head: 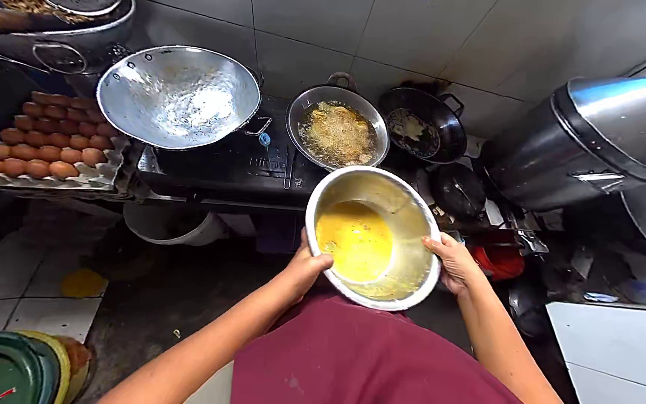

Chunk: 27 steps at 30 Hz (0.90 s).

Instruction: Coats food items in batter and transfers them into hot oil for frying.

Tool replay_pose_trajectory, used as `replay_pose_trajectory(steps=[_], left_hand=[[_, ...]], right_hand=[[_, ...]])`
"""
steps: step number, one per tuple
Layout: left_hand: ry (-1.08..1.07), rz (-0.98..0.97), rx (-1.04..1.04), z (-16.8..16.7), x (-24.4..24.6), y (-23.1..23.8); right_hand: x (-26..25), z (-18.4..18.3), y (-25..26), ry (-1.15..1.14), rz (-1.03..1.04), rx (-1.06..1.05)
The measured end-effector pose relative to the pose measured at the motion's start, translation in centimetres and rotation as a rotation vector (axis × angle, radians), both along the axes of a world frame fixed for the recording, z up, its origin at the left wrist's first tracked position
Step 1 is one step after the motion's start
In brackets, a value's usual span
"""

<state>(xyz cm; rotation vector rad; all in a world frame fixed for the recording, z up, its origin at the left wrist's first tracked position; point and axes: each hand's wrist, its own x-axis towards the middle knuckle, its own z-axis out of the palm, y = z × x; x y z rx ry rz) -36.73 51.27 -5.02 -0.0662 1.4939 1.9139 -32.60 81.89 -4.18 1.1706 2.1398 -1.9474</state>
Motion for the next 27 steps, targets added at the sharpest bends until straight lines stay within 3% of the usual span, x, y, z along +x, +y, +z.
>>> replay_pose_trajectory(steps=[4, 7, 9, 13, 16, 19, 24, 27], left_hand=[[0.046, -0.309, 0.098, -2.9, -1.6, 5.3], [0.006, -0.456, 0.125, -9.0, -4.0, 9.6], [0.057, -0.442, -0.143, -13.7, -6.2, 11.8], [0.206, -0.399, -0.920, -21.6, -10.3, 12.8], [0.310, -0.340, -1.229, -22.0, -12.8, 14.2], [0.363, -0.380, -1.405, -22.3, -14.2, 16.3], [0.343, -0.360, -1.476, -21.4, -14.1, 17.7], [0.203, -0.186, -1.319, -22.7, -14.9, 17.6]], right_hand=[[5.8, 0.4, 3.6, 0.147, -0.326, -0.170], [10.0, 0.6, 7.6, 0.186, -0.482, -0.142], [12.3, 0.2, 10.7, 0.195, -0.592, -0.120], [16.0, -0.9, 17.0, 0.219, -0.772, -0.082], [16.6, -1.1, 20.3, 0.258, -0.855, -0.048], [16.5, -1.0, 22.8, 0.293, -0.939, -0.037], [15.8, 0.0, 25.4, 0.295, -1.079, -0.064], [15.0, 0.0, 26.4, 0.295, -1.138, -0.081]])
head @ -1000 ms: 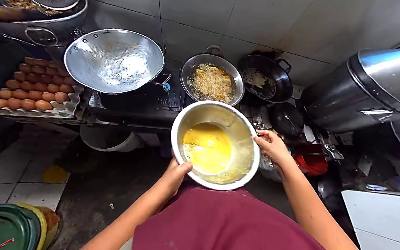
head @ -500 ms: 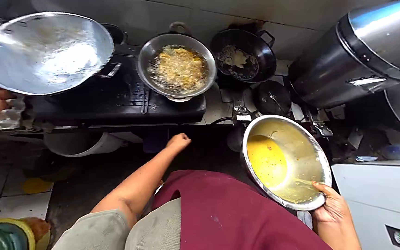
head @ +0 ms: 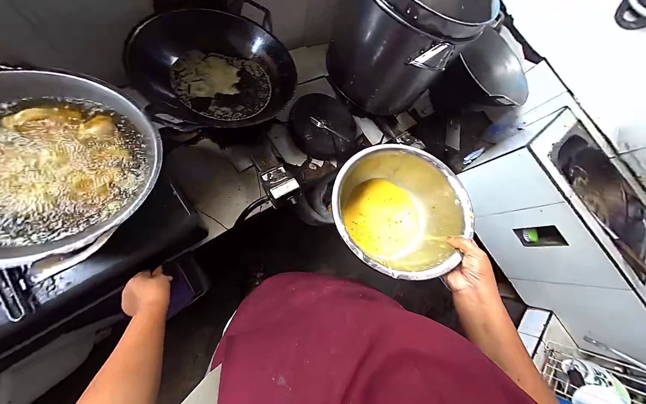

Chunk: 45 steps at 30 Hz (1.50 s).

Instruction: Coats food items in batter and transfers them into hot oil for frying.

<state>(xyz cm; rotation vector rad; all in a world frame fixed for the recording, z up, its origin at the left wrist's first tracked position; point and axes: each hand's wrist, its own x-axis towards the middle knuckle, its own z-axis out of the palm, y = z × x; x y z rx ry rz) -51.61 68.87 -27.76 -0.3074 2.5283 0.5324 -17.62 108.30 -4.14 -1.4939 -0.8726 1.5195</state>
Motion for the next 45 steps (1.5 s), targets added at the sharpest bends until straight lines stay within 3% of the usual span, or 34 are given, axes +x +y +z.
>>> replay_pose_trajectory(steps=[4, 11, 20, 27, 29, 31, 35, 37, 39, 42, 45], left_hand=[[0.019, 0.396, 0.435, -3.8, -0.2, -0.5], [-0.054, 0.928, 0.899, -4.4, 0.2, 0.4], [-0.050, 0.921, 0.957, -5.2, 0.4, -0.1], [-0.174, 0.892, 0.812, -3.6, 0.7, -0.3], [-0.275, 0.849, 0.776, -1.9, 1.8, 0.8], [-0.387, 0.669, 0.825, 1.1, 3.9, 3.2], [-0.587, -0.029, 1.292, 9.8, 8.9, 9.1], [-0.665, -0.242, 1.466, 14.2, 11.1, 11.4], [-0.664, -0.241, 1.480, 18.6, 13.1, 12.2], [-0.608, 0.026, 1.433, 22.8, 14.4, 11.8], [-0.521, 0.205, 1.471, 24.6, 14.2, 10.2]], right_hand=[[-1.0, -0.1, 0.6, 0.022, -0.033, -0.025], [-2.5, -0.3, 0.9, -0.003, -0.004, -0.025], [-2.3, 0.5, 0.6, -0.014, 0.095, 0.051], [-1.4, 0.8, 0.1, -0.001, 0.222, 0.119], [-1.3, 0.7, 0.1, 0.019, 0.247, 0.126], [-1.4, 0.5, 0.3, 0.036, 0.290, 0.143], [-2.7, 0.3, 0.3, 0.092, 0.395, 0.161], [-3.8, 0.1, -0.1, 0.160, 0.461, 0.151], [-5.2, 0.2, -0.7, 0.237, 0.528, 0.126], [-7.7, 0.8, -1.2, 0.278, 0.670, 0.125], [-10.1, 1.9, -0.5, 0.050, 0.926, 0.242]])
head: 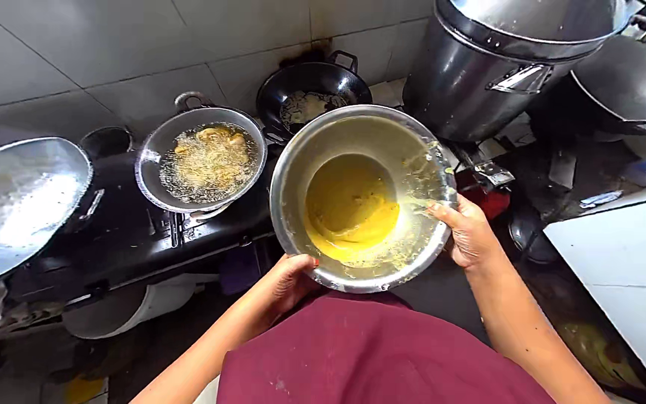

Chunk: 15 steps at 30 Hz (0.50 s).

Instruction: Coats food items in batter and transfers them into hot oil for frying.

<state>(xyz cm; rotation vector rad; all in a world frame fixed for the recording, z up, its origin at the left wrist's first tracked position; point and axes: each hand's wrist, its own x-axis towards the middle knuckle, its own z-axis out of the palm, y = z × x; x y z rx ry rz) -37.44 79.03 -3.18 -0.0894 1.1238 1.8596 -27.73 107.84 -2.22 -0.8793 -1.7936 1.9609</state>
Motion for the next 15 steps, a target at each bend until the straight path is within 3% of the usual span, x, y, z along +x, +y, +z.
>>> replay_pose_trajectory(steps=[3, 6, 10, 13, 15], left_hand=[[0.048, 0.133, -0.022, 1.0, -0.4, -1.9], [0.142, 0.220, -0.084, 1.8, -1.1, -3.8], [0.198, 0.273, -0.089, 2.4, -1.9, -6.8], [0.236, 0.321, -0.061, 2.7, -2.5, -8.8], [0.271, 0.354, -0.033, 2.7, -3.3, -10.4]], right_hand=[[-2.6, 0.7, 0.2, -0.139, 0.057, 0.585], [-6.2, 3.2, -1.9, -0.005, 0.086, 1.038], [-13.7, 5.2, -9.4, 0.084, 0.520, 1.198], [-18.6, 3.6, -16.0, -0.029, 0.725, 1.149], [-20.5, 2.0, -19.6, 0.021, 0.829, 1.164]])
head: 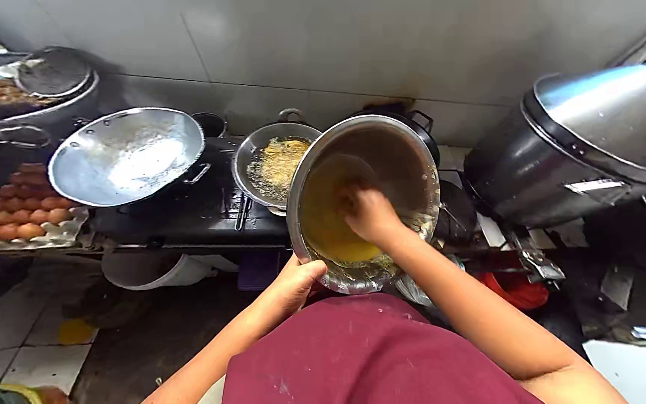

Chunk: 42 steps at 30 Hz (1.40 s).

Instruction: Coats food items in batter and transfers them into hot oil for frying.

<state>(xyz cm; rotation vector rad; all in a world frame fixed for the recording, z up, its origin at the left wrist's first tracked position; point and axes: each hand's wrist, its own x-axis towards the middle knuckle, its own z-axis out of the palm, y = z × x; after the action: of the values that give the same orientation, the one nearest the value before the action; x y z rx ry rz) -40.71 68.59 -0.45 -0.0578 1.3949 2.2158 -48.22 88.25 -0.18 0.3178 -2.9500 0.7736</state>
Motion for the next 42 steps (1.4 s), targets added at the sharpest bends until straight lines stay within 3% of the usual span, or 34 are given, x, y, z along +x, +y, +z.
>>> replay_pose_trajectory(steps=[3, 5, 11, 17, 23, 25, 30, 34, 37, 40, 42], left_hand=[[0.037, 0.062, 0.004, -0.3, -1.0, -2.6], [0.043, 0.098, -0.012, -0.3, -1.7, -4.2], [0.105, 0.200, -0.005, -0.6, -3.6, -8.4], [0.052, 0.270, -0.045, -0.9, -5.4, -10.8], [-0.060, 0.344, -0.124, -2.0, -7.0, -10.9], [-0.085, 0.380, -0.136, -2.6, -7.4, -10.7], [-0.133, 0.502, -0.137, -2.7, -8.6, -10.8], [-0.162, 0.623, -0.131, -2.1, -9.3, -11.0], [-0.164, 0.698, -0.132, -2.1, -9.6, -11.1], [-0.156, 0.756, -0.134, -2.2, -9.8, -11.2], [-0.160, 0.793, -0.120, -2.2, -9.7, -11.1]], right_hand=[[-0.9, -0.9, -3.3, -0.155, 0.318, 0.102], [-2.0, -0.3, -4.6, -0.311, 0.422, 0.191], [-8.2, 2.0, -7.7, -0.149, 0.248, 0.312], [-8.8, 0.0, -13.9, -0.377, 0.211, 0.323], [-9.7, -1.9, -19.6, -0.594, 0.389, 0.252], [-10.9, -2.5, -20.2, -0.696, 0.455, 0.123], [-13.2, -2.1, -18.2, -1.248, 0.385, -0.624], [-16.8, 0.9, -13.9, -1.207, 0.288, -0.842], [-21.1, 1.9, -10.6, -1.003, 0.094, -0.947], [-25.2, 0.6, -9.0, -0.714, -0.195, -0.738], [-27.2, -0.5, -8.4, -0.709, -0.196, -0.583]])
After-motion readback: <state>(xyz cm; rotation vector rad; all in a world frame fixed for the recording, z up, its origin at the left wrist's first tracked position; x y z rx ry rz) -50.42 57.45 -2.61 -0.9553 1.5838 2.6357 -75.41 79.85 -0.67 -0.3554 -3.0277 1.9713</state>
